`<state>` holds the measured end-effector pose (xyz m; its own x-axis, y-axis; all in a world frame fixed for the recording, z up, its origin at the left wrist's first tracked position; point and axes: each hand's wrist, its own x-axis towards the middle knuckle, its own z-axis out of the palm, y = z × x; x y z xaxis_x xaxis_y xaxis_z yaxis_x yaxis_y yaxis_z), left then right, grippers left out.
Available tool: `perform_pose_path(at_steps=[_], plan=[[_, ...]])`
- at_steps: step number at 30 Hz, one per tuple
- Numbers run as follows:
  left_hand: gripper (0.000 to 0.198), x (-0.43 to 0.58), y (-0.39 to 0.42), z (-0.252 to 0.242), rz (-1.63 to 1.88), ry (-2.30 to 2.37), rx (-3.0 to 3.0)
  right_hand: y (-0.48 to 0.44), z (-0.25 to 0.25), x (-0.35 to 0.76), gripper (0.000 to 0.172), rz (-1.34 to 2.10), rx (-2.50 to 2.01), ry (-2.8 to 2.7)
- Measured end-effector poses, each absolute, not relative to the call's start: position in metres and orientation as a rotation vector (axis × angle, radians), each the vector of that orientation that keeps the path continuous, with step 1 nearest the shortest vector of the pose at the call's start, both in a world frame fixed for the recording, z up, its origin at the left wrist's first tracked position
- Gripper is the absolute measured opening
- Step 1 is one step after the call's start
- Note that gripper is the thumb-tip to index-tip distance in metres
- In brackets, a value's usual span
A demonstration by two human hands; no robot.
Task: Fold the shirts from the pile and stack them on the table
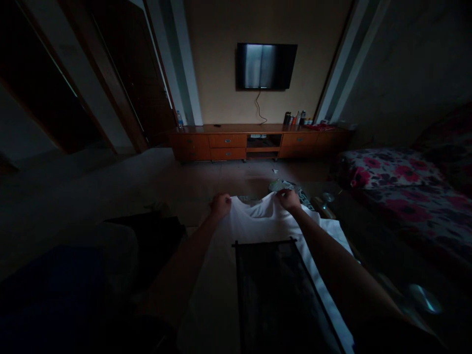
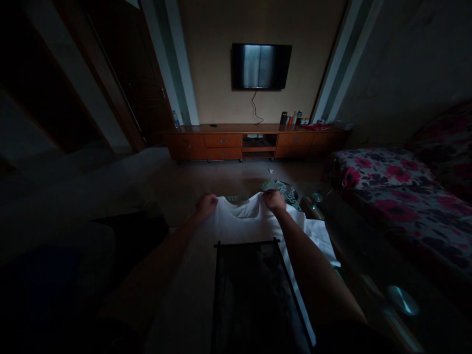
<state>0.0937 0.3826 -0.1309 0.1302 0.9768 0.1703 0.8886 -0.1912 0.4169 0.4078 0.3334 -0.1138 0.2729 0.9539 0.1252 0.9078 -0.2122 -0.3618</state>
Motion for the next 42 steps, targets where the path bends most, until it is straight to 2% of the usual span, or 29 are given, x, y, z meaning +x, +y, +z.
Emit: perform_pose_path(at_steps=[7,11,13,16,21,26,30,33,38,42], plan=[[0.02,0.112,0.382,-0.141,0.681,2.019,2.108,0.346,-0.145,0.413,0.05,0.238,-2.382,-1.44],[0.024,0.12,0.368,-0.145,0.751,2.01,2.33,0.339,-0.155,0.409,0.059,0.192,-2.365,-1.499],[0.026,0.121,0.36,-0.139,0.751,1.975,2.454,0.332,-0.15,0.407,0.058,0.183,-2.322,-1.594],[0.027,0.116,0.341,-0.125,0.68,1.872,2.55,0.313,-0.132,0.402,0.049,0.165,-2.247,-1.736],[0.036,0.071,0.293,-0.101,0.51,1.98,2.494,0.248,-0.112,0.391,0.051,-0.096,-2.171,-1.826],[0.034,0.008,0.247,-0.091,0.29,2.268,2.203,0.179,-0.138,0.408,0.063,-0.205,-2.326,-1.735],[0.039,-0.015,0.22,-0.091,0.113,2.249,2.153,0.147,-0.164,0.446,0.078,-0.05,-2.486,-1.579],[0.043,-0.015,0.206,-0.095,0.124,2.234,2.188,0.132,-0.172,0.473,0.086,0.013,-2.541,-1.467],[0.052,-0.011,0.197,-0.103,0.167,2.295,2.214,0.119,-0.172,0.497,0.089,-0.034,-2.548,-1.417],[0.041,-0.013,0.201,-0.098,0.26,2.287,2.079,0.119,-0.171,0.5,0.087,-0.126,-2.547,-1.402]])
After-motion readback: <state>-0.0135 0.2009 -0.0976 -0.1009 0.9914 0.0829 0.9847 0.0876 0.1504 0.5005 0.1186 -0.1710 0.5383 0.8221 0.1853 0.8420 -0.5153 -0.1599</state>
